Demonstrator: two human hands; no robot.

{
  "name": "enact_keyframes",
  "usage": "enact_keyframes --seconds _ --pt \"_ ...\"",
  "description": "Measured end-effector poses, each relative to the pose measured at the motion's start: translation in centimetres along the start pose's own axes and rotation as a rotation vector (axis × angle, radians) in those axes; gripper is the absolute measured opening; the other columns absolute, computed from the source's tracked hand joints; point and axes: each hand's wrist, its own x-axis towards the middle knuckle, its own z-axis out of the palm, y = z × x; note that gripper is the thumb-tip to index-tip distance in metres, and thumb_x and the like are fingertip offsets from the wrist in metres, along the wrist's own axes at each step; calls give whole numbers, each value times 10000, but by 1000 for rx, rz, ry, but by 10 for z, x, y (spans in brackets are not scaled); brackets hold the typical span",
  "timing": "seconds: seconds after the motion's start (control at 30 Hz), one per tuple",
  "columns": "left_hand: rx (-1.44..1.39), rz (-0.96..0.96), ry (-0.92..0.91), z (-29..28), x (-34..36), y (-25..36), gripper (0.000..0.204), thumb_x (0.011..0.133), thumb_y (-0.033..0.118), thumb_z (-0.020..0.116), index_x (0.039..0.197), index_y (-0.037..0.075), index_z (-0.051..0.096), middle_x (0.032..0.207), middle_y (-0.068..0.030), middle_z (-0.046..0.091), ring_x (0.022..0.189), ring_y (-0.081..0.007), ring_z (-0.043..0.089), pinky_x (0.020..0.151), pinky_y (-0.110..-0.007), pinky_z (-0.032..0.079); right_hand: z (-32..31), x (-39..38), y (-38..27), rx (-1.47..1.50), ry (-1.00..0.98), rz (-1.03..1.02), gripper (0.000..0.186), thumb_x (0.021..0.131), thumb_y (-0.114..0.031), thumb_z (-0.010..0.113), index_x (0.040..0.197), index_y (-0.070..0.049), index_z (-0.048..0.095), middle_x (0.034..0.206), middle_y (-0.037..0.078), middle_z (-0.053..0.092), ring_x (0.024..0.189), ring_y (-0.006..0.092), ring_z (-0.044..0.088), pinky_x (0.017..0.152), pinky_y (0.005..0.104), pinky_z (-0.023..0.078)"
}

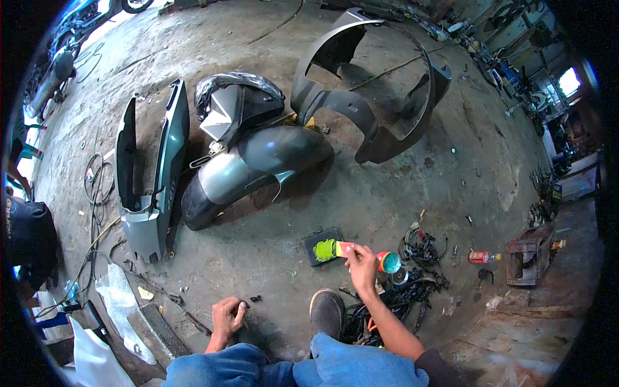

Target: Apply filler and sand down the fairing of a motorcycle as part of a repair process.

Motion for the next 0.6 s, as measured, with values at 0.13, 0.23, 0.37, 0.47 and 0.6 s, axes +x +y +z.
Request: enact_keyframes --seconds 0.13,0.23,0.37,0.47,0.6 --pt "-46 -31 8 2 0 -2 181 939 194 699 837 49 730 748 -157 659 657 -360 650 614 -443 509 6 6 5 378 -150 418 196 1052 -124 690 1109 32 796 851 59 694 590 90 635 488 272 465" --pt "-29 -1 45 4 -2 -2 159 913 183 706 826 51 723 721 -142 643 649 -352 639 609 -449 503 16 -6 -16 282 -75 421 205 1050 -117 692 1098 60 785 926 66 672 621 103 676 494 263 509" --pt "55 76 18 0 -1 2 146 895 180 700 810 62 718 684 -124 622 637 -332 631 599 -446 494 41 -17 -14 429 -107 386 214 1049 -125 707 1137 47 799 862 65 709 596 112 680 505 272 489" --pt "42 65 8 0 0 3 151 894 182 696 799 66 712 676 -119 617 634 -326 629 596 -443 493 27 -8 -13 213 -17 184 206 1052 -103 710 1206 -15 814 1060 95 701 737 137 699 631 309 562" --pt "71 102 9 -1 -1 0 161 895 190 699 795 64 707 682 -123 621 639 -336 630 598 -447 494 27 -6 -16 -6 -78 -269 323 995 -35 739 1311 -79 787 1136 138 684 894 250 719 756 375 600"
